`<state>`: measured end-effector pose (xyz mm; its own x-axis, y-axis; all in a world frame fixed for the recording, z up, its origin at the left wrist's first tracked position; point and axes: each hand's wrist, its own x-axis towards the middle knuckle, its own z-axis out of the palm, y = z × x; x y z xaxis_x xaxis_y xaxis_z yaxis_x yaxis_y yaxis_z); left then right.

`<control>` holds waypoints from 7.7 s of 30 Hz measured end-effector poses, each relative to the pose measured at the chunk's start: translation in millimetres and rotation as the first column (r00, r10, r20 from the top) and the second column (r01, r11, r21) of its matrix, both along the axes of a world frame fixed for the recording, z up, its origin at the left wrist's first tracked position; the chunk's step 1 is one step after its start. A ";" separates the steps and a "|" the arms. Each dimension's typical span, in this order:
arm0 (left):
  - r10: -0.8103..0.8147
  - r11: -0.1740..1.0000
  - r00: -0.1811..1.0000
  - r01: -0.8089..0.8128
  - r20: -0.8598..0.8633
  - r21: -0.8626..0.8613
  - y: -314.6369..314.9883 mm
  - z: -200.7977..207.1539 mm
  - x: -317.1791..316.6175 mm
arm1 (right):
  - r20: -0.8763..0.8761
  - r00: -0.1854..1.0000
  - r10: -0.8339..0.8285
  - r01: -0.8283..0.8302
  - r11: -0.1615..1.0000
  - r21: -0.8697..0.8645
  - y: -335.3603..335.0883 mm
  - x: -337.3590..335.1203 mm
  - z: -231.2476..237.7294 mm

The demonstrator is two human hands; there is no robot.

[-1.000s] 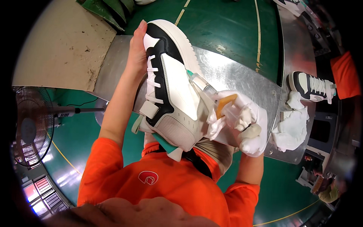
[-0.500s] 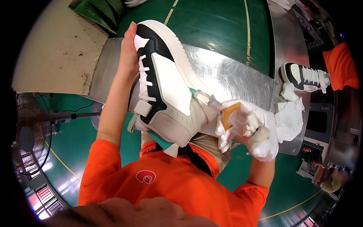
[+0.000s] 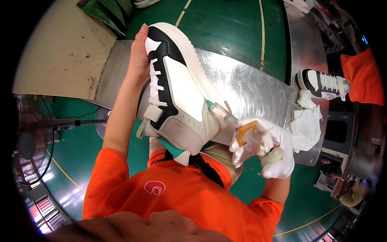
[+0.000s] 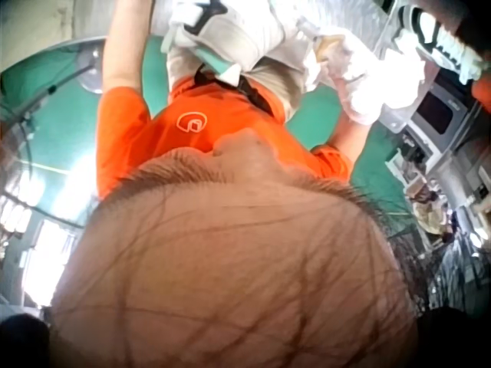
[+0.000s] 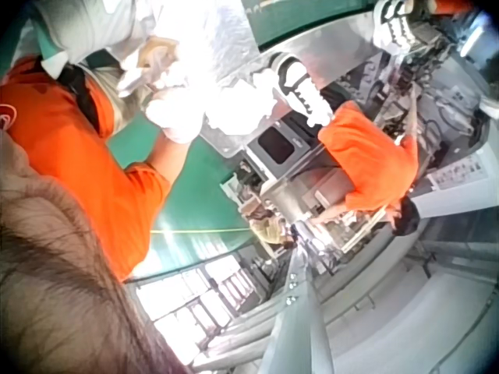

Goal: The person applies glue to the sole and upper edges of several white and black high-top sneakers using a syringe. They handle each shoe one at a time, rotating it to cover different areas, and place the finished shoes on a metal table.

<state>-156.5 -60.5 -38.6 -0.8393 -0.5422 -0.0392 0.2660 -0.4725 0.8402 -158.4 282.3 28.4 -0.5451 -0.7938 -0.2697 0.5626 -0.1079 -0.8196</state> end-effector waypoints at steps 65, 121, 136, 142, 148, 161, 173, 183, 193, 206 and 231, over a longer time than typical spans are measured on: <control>-0.315 0.949 0.776 0.264 0.547 0.173 127.3 -2.1 234.9 | -0.079 0.921 -0.382 0.288 0.802 -0.523 1.5 125.2 -102.5; 0.228 -0.236 0.855 -0.416 -0.466 -0.878 -14.0 125.5 -188.5 | -0.985 0.058 -0.163 0.878 0.478 -0.027 45.9 30.3 -101.9; -0.410 0.903 0.851 0.327 -0.328 -0.280 9.3 14.1 -24.5 | -0.942 0.305 -0.139 0.550 0.834 0.055 4.2 55.7 -45.1; -0.414 0.909 0.854 0.366 -0.317 -0.201 5.9 3.9 -35.3 | -0.967 0.138 0.212 0.599 0.760 0.252 -18.0 34.7 -23.3; -0.429 0.901 0.856 0.381 -0.288 -0.209 3.1 -2.1 -41.2 | -0.882 0.134 0.453 0.566 0.695 0.443 -26.5 19.0 -8.1; -0.407 0.901 0.871 0.333 -0.276 -0.280 7.8 -0.6 -37.9 | -0.861 0.143 0.488 0.517 0.705 0.486 -37.2 15.5 -3.7; -0.408 0.906 0.864 0.343 -0.295 -0.249 7.7 1.0 -37.6 | -0.896 0.240 0.374 0.425 0.789 0.443 -28.9 8.4 -8.1; -0.435 0.888 0.864 0.364 -0.255 -0.282 2.8 -1.7 -37.9 | -0.836 0.118 0.536 0.476 0.708 0.521 -35.9 11.9 7.0; -0.431 0.901 0.869 0.400 -0.244 -0.167 2.0 -6.7 -41.6 | -0.948 0.207 0.242 0.528 0.788 0.316 -26.4 11.1 -3.4; -0.438 0.899 0.863 0.423 -0.252 -0.114 2.6 -9.6 -44.5 | -0.857 0.426 -0.288 0.360 0.924 -0.131 -52.5 -18.4 -27.0; -0.490 0.872 0.848 0.482 -0.205 -0.090 19.0 -17.6 -45.4 | -0.478 0.603 -0.638 0.784 0.584 0.210 58.2 41.8 -61.6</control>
